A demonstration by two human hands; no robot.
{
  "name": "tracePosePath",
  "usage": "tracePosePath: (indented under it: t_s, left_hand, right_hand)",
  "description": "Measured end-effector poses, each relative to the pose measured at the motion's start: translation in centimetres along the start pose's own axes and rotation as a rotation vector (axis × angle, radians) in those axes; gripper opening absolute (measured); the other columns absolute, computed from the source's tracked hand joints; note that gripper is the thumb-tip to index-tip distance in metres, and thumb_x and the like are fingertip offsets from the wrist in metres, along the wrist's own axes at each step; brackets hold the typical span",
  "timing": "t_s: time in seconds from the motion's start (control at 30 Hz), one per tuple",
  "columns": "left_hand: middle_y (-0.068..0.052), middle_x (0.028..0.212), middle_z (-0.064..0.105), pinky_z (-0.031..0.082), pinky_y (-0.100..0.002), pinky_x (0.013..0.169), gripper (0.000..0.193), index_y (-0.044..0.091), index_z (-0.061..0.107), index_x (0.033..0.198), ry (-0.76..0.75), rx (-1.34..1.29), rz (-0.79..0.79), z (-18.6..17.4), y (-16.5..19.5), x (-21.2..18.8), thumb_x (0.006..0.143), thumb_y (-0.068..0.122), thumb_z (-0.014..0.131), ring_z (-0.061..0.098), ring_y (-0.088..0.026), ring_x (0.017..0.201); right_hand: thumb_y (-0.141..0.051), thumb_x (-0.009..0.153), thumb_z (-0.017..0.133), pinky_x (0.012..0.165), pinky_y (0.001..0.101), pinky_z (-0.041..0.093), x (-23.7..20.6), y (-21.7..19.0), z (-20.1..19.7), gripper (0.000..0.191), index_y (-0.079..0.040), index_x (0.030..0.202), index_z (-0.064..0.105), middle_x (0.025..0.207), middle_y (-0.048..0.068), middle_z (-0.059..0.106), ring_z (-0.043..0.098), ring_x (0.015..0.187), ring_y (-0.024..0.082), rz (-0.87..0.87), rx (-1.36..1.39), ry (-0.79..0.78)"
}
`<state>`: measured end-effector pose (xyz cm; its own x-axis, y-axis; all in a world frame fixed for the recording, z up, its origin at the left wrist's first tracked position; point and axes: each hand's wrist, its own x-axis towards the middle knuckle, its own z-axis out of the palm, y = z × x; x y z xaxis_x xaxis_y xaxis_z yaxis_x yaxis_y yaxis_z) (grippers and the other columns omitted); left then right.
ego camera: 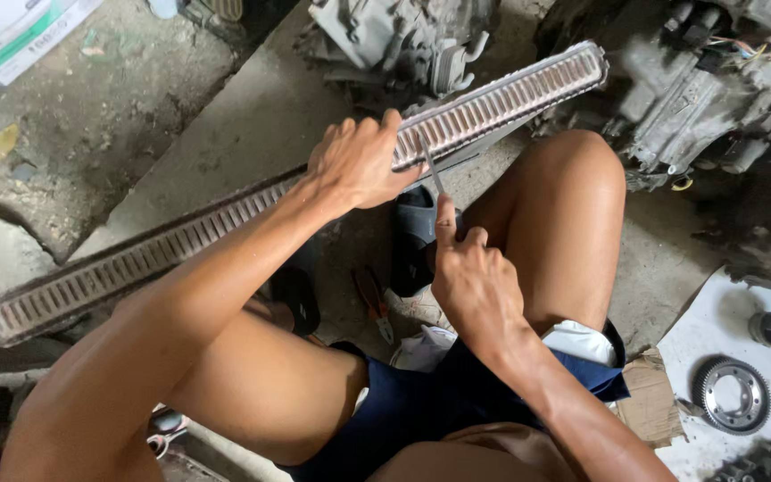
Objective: The person sits on the floor and uses a screwdriver to straighten the fins of a car radiator. They hold the radiator with one hand and carefully run the screwdriver along the fins to align them.
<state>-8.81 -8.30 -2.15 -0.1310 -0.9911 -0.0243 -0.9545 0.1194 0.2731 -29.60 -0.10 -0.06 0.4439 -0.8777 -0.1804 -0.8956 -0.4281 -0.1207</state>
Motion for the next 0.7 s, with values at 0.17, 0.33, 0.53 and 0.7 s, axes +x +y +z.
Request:
tracePosePath:
  t_s: [0.17,0.33,0.53,0.7]
  left_hand:
    - [-0.029,0.096,0.068,0.053,-0.056,0.077,0.091,-0.008,0.047,0.137,-0.057,-0.004,-0.019,-0.3,0.5,-0.6,0.083,0.06,0.073,0.068,-0.043,0.087]
    - [-0.029,0.099,0.068,0.052,-0.056,0.078,0.087,-0.008,0.049,0.135,0.002,-0.014,-0.002,-0.3,0.3,-0.7,0.087,0.061,0.071,0.067,-0.043,0.09]
    - [-0.029,0.102,0.067,0.052,-0.056,0.08,0.089,-0.008,0.045,0.139,-0.077,-0.045,-0.034,0.1,0.5,-0.2,0.087,0.06,0.069,0.067,-0.042,0.091]
    - [-0.03,0.103,0.067,0.049,-0.06,0.083,0.088,-0.003,0.045,0.14,0.063,-0.008,-0.045,-0.2,0.8,-0.8,0.084,0.059,0.073,0.064,-0.048,0.096]
  right_hand:
    - [-0.006,0.092,0.045,0.062,0.0558,0.057,-0.2,-1.0,-1.6,0.071,-0.003,0.159,0.022,0.098,0.033,0.064,0.07,0.074,0.047,0.022,-0.003,0.006]
    - [-0.004,0.089,0.048,0.062,0.0559,0.057,-1.7,-0.6,-1.4,0.075,-0.001,0.159,0.022,0.096,0.033,0.064,0.07,0.074,0.048,-0.025,-0.02,0.02]
    - [-0.005,0.09,0.05,0.063,0.0554,0.057,-1.2,0.4,0.2,0.075,-0.002,0.159,0.022,0.098,0.033,0.065,0.07,0.074,0.048,0.005,-0.003,0.008]
    - [-0.012,0.095,0.051,0.062,0.0574,0.055,-0.4,-0.3,-1.1,0.067,-0.005,0.158,0.028,0.093,0.034,0.065,0.068,0.07,0.049,0.017,0.057,0.047]
